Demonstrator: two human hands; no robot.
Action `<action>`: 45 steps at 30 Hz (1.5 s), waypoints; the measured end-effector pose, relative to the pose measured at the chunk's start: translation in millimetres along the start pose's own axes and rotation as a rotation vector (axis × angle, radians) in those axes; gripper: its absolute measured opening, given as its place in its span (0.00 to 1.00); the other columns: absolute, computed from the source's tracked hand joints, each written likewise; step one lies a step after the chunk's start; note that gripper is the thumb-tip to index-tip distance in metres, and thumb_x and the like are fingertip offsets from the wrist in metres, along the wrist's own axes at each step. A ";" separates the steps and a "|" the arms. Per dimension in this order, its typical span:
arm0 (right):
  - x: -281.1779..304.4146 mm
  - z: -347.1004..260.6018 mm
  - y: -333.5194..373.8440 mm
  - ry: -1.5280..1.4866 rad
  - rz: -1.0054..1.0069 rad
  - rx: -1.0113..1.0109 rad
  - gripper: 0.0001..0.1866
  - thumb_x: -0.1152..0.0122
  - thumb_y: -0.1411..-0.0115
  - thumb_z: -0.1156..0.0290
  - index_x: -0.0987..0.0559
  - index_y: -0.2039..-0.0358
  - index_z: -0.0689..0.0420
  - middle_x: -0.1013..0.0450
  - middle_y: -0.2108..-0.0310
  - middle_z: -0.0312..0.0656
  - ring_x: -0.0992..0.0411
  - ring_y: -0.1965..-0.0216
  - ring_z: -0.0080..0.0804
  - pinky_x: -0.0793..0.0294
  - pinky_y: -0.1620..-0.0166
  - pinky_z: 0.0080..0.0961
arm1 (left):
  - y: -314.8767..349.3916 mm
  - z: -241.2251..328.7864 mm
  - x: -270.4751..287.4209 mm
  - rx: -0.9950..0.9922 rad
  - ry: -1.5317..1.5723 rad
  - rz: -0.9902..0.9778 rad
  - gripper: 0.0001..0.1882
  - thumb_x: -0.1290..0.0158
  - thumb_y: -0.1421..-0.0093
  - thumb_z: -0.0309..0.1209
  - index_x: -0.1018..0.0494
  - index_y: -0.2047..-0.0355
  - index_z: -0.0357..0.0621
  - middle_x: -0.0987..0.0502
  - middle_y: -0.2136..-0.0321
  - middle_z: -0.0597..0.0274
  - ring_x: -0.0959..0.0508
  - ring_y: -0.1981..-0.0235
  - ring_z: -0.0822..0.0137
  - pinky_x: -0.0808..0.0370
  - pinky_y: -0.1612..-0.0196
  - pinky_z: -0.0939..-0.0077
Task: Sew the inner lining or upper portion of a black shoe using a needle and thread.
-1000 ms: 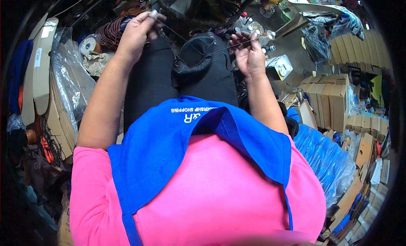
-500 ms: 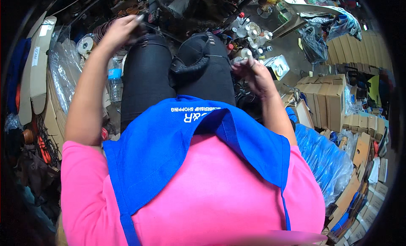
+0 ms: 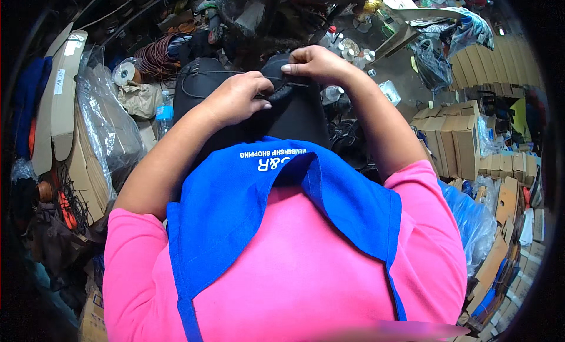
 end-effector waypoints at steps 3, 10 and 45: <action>-19.0 4.5 11.8 -0.119 0.133 -0.047 0.21 0.39 0.46 0.52 0.22 0.74 0.62 0.29 0.82 0.40 0.34 0.78 0.24 0.33 0.70 0.27 | 3.6 -12.5 0.6 -0.035 0.180 -0.023 0.15 0.41 0.52 0.28 0.27 0.63 0.39 0.26 0.67 0.53 0.26 0.62 0.54 0.29 0.57 0.67; -29.2 -5.3 30.4 -0.002 0.599 0.230 0.21 0.37 0.48 0.53 0.23 0.73 0.62 0.28 0.79 0.45 0.31 0.77 0.30 0.31 0.69 0.28 | 10.3 -5.2 -7.6 0.035 0.090 -0.039 0.17 0.39 0.51 0.36 0.27 0.65 0.38 0.26 0.68 0.52 0.25 0.64 0.54 0.29 0.60 0.67; -18.1 -28.1 58.8 0.285 0.333 0.173 0.11 0.43 0.51 0.68 0.18 0.69 0.55 0.25 0.71 0.48 0.26 0.66 0.43 0.27 0.59 0.34 | -53.1 -35.7 18.5 0.052 0.688 -0.328 0.14 0.46 0.47 0.25 0.23 0.59 0.39 0.25 0.67 0.65 0.26 0.62 0.72 0.32 0.53 0.76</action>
Point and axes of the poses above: each hand's wrist, its own y-axis away from the middle knuckle, its own x-axis out of the back of the hand, z = x × y, the point moved 2 cm from there along -y, towards the middle knuckle
